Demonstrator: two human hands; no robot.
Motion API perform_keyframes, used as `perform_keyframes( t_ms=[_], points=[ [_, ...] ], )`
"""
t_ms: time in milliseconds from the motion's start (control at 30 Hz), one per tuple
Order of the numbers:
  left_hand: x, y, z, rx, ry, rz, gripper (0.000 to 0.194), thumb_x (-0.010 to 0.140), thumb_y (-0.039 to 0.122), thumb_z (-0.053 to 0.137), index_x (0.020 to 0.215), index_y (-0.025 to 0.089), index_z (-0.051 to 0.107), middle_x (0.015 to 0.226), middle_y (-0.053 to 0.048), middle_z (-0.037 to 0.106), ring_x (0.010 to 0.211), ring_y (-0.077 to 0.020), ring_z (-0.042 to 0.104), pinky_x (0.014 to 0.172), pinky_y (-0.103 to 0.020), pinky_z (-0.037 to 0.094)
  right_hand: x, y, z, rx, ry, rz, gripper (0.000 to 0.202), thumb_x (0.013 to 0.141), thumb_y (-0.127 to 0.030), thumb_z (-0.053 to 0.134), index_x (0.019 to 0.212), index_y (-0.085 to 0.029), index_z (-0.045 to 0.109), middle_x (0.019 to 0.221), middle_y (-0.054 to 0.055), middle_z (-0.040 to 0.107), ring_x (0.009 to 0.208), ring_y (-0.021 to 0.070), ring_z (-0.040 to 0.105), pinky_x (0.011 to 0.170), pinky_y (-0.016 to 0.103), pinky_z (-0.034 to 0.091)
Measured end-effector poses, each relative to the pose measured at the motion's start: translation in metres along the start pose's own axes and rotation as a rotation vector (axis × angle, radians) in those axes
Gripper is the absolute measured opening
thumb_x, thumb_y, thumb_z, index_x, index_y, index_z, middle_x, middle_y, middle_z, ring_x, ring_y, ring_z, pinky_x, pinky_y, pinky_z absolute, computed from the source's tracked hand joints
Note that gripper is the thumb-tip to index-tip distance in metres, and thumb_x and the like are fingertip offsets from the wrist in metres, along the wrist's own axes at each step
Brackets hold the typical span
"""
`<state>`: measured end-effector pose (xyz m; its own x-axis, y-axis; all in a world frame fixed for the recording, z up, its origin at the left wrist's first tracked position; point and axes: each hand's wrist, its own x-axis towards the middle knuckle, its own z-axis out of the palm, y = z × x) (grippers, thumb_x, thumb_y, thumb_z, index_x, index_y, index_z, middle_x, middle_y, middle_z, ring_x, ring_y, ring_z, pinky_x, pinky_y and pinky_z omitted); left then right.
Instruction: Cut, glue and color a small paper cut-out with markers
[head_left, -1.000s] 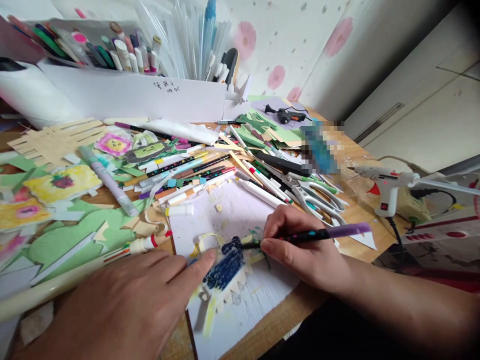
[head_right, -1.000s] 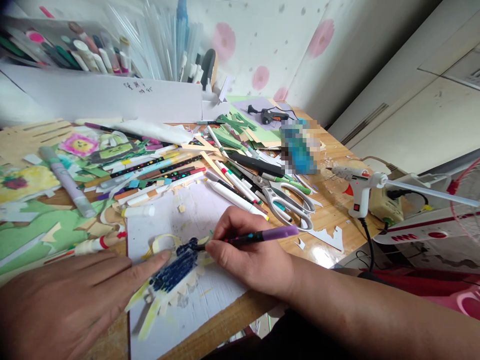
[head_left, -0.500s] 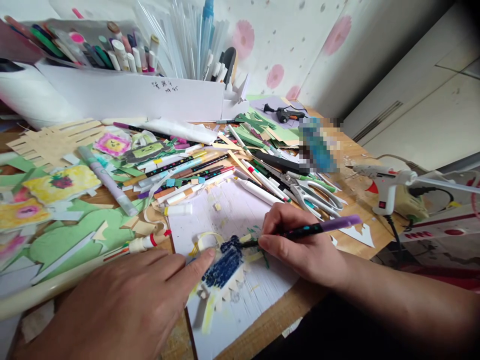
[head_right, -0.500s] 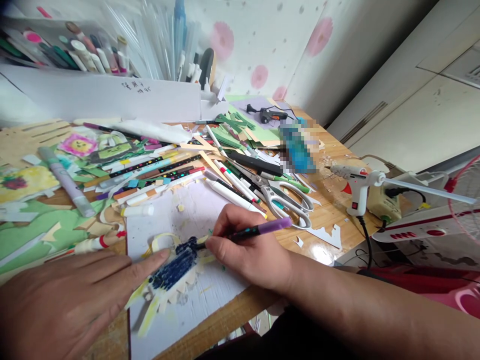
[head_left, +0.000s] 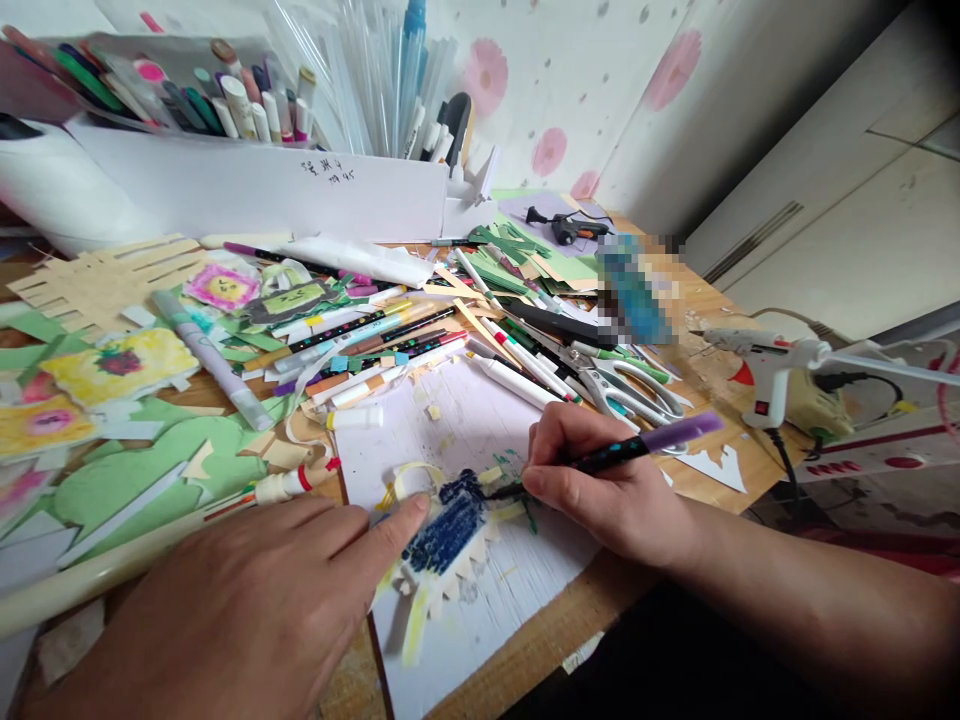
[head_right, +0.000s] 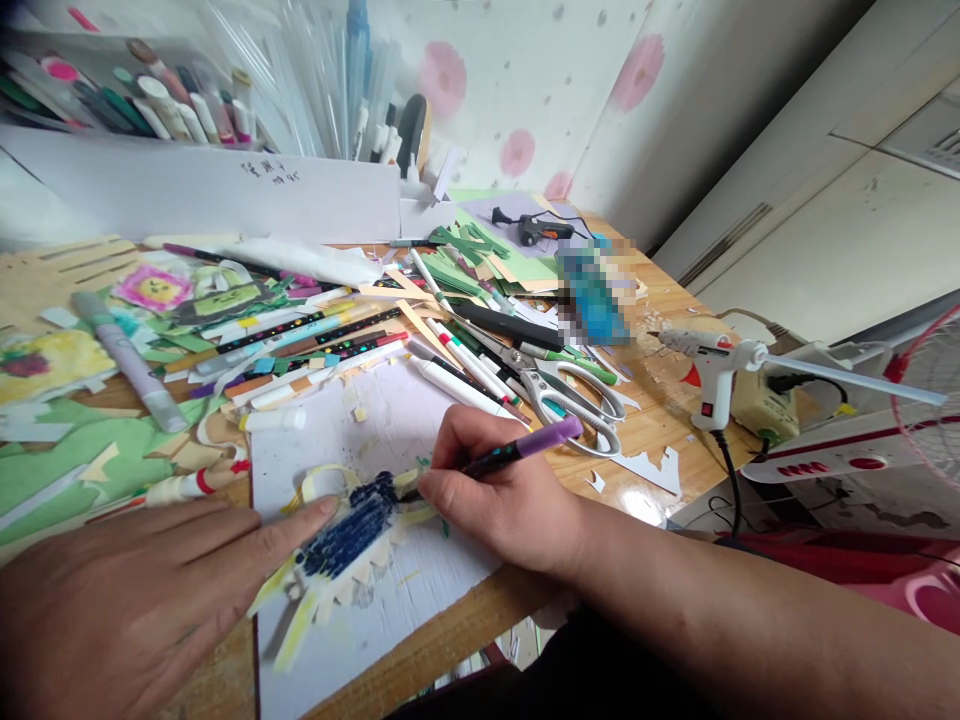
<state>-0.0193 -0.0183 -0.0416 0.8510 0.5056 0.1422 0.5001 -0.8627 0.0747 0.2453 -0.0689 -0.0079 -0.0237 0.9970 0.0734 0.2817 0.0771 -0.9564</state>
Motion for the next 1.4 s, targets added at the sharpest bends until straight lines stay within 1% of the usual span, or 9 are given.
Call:
perform_keyframes(
  t_ms=[167,433,500,567,700,900,1067,1200,1400],
  points=[
    [0.0,-0.0006,0.0013,0.018,0.006,0.002,0.061,0.082,0.006,0.035,0.129,0.039,0.057,0.083,0.0,0.069,0.071,-0.0222,0.064,0.065,-0.039,0.047,-0.0003,-0.0022,-0.0008,0.019,0.013,0.037,0.018,0.077,-0.019,0.063,0.065,-0.019,0.05,0.057,-0.004,0.049,0.051,0.0098,0.043,0.046,0.022,0.034],
    [-0.0006,-0.0013,0.0009,0.003,0.019,0.003,0.059,0.08,0.008,0.037,0.127,0.039,0.058,0.08,0.0,0.069,0.069,-0.0224,0.064,0.063,-0.039,0.047,-0.0004,-0.0025,-0.0008,0.003,0.001,0.032,0.018,0.078,-0.02,0.063,0.065,-0.02,0.049,0.058,-0.004,0.049,0.051,0.0102,0.044,0.047,0.022,0.035],
    [-0.0009,-0.0016,0.0005,0.006,0.008,0.002,0.06,0.08,0.008,0.038,0.128,0.039,0.057,0.082,0.0,0.07,0.07,-0.0224,0.064,0.065,-0.039,0.047,0.0,-0.0019,-0.0005,0.009,-0.005,0.031,0.018,0.077,-0.02,0.062,0.065,-0.02,0.049,0.058,-0.003,0.049,0.051,0.0102,0.044,0.046,0.023,0.035],
    [-0.0004,-0.0019,0.0007,-0.01,0.028,0.01,0.061,0.079,0.008,0.039,0.129,0.039,0.056,0.084,0.0,0.071,0.071,-0.0225,0.065,0.066,-0.038,0.047,0.0003,-0.0011,-0.0004,0.006,0.011,0.031,0.018,0.078,-0.02,0.062,0.065,-0.02,0.049,0.058,-0.003,0.049,0.052,0.0106,0.044,0.047,0.023,0.035],
    [0.0027,-0.0017,0.0018,-0.049,0.056,0.009,0.058,0.082,0.008,0.035,0.128,0.038,0.056,0.083,0.001,0.071,0.07,-0.0215,0.065,0.065,-0.038,0.046,0.0003,0.0012,-0.0006,-0.001,0.019,0.022,0.018,0.077,-0.02,0.062,0.064,-0.02,0.048,0.058,-0.004,0.047,0.051,0.0107,0.042,0.047,0.024,0.033],
    [0.0031,-0.0008,0.0011,-0.045,0.062,0.014,0.056,0.085,0.008,0.032,0.127,0.038,0.055,0.082,0.001,0.07,0.069,-0.0207,0.065,0.064,-0.039,0.044,-0.0005,0.0031,0.0001,-0.003,0.028,0.041,0.017,0.077,-0.02,0.062,0.065,-0.02,0.049,0.058,-0.004,0.048,0.052,0.0105,0.042,0.047,0.024,0.032],
    [0.0019,-0.0005,0.0007,-0.024,0.055,0.023,0.058,0.082,0.007,0.035,0.126,0.037,0.057,0.077,0.002,0.069,0.066,-0.0211,0.063,0.063,-0.037,0.044,-0.001,0.0012,0.001,0.027,0.023,0.036,0.017,0.076,-0.02,0.062,0.065,-0.019,0.05,0.058,-0.004,0.049,0.051,0.0101,0.043,0.047,0.023,0.033],
    [0.0025,-0.0009,0.0019,-0.004,0.038,0.018,0.06,0.078,0.009,0.04,0.128,0.038,0.057,0.083,0.001,0.07,0.07,-0.0214,0.064,0.065,-0.037,0.046,0.0,0.0,-0.0006,0.04,-0.005,0.023,0.017,0.075,-0.019,0.063,0.064,-0.019,0.049,0.057,-0.004,0.049,0.05,0.0089,0.041,0.045,0.022,0.032],
    [0.0019,-0.0014,0.0003,-0.016,0.048,0.016,0.059,0.084,0.006,0.033,0.128,0.038,0.055,0.08,0.001,0.069,0.069,-0.0204,0.064,0.064,-0.037,0.045,0.0024,0.0005,-0.0028,0.031,-0.01,0.049,0.018,0.074,-0.018,0.063,0.063,-0.019,0.05,0.055,-0.005,0.047,0.048,0.0082,0.039,0.044,0.021,0.03]
  ],
)
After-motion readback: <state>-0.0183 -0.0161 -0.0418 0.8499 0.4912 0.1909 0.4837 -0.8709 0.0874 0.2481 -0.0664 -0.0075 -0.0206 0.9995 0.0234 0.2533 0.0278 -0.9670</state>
